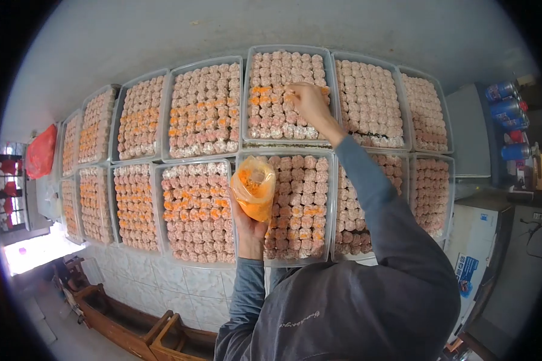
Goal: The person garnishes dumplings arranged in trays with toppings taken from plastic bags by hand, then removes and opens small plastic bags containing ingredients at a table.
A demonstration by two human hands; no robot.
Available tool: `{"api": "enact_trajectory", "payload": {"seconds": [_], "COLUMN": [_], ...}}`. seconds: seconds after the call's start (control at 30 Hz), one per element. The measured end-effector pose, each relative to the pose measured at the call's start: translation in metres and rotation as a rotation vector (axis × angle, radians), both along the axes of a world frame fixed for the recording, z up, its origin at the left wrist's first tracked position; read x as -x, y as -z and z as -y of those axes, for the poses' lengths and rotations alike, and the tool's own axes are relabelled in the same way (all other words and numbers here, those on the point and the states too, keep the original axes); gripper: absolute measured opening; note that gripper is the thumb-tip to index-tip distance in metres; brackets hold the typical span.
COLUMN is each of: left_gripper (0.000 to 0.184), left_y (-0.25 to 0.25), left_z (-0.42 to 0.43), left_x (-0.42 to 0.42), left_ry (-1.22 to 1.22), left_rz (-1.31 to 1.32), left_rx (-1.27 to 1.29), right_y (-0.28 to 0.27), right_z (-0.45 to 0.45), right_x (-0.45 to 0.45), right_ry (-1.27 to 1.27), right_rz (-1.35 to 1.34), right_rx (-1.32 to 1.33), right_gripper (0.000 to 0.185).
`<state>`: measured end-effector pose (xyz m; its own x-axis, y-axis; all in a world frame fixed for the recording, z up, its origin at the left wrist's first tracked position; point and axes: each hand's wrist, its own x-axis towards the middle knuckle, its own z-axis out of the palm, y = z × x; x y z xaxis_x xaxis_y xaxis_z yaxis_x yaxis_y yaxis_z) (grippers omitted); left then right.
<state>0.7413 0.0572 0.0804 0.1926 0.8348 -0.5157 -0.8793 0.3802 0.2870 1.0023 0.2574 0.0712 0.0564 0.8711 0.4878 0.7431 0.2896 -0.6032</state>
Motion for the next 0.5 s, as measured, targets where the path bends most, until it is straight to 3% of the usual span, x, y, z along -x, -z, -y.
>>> {"api": "enact_trajectory", "payload": {"seconds": [0.1,0.17,0.23,0.4,0.47,0.5], "left_gripper": [0.064,0.063,0.063,0.064,0.064,0.064], "left_y": [-0.012,-0.015,-0.016,-0.023,-0.021,-0.019], "left_z": [0.003,0.0,-0.001,-0.008,-0.01,-0.012], "left_x": [-0.002,-0.007,-0.017,-0.031,-0.027,-0.025], "left_ry": [0.05,0.223,0.29,0.353,0.367,0.376], "left_rz": [-0.01,-0.092,-0.133,-0.249,-0.236,-0.22], "left_rx": [-0.01,-0.055,-0.06,-0.129,-0.138,-0.147], "right_y": [-0.085,-0.103,-0.106,-0.084,-0.084,-0.083], "right_z": [0.082,0.128,0.156,0.167,0.164,0.161], "right_x": [0.02,0.042,0.061,0.069,0.066,0.066], "right_ry": [-0.146,-0.546,-0.666,-0.635,-0.58,-0.578], "right_rz": [-0.243,-0.32,-0.028,0.028,0.028,0.023], "right_rx": [0.435,0.461,0.501,0.592,0.297,0.297], "right_gripper": [0.019,0.016,0.017,0.012,0.012,0.012]}}
